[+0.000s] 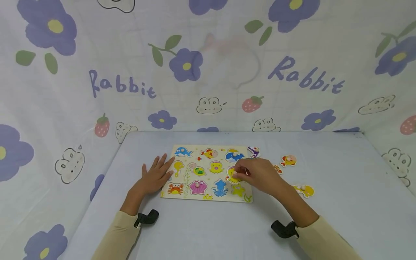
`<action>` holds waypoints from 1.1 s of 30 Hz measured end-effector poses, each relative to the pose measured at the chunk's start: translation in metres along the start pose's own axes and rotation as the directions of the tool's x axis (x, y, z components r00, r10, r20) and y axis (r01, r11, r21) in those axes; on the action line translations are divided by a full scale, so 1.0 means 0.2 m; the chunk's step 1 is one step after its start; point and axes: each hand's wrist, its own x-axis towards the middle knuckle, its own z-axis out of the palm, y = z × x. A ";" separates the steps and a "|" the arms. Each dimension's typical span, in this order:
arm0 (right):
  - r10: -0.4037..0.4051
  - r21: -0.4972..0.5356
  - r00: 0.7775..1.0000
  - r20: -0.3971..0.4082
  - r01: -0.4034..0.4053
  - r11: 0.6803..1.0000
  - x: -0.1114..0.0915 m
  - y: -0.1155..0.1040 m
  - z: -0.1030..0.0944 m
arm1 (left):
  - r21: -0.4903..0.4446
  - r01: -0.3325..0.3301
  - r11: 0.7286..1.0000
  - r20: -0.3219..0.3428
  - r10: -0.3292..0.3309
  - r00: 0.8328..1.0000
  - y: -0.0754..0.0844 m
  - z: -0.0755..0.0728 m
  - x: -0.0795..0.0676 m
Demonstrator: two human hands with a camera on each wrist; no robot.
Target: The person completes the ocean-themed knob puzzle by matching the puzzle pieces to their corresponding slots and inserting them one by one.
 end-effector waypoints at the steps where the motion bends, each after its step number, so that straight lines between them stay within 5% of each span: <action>1: 0.000 -0.001 1.000 0.004 0.000 1.000 0.02 -0.01 0.00 | -0.001 0.001 1.000 -0.001 -0.001 1.000 0.00 0.00 0.00; 19: 0.056 -0.057 0.997 0.061 -0.052 0.997 0.31 -0.05 0.20 | -0.011 0.008 1.000 0.016 -0.008 1.000 0.00 0.00 0.00; 33: 0.149 -0.067 0.981 0.120 -0.142 0.988 0.41 -0.04 0.28 | -0.004 0.006 1.000 0.016 -0.006 1.000 -0.01 0.00 0.00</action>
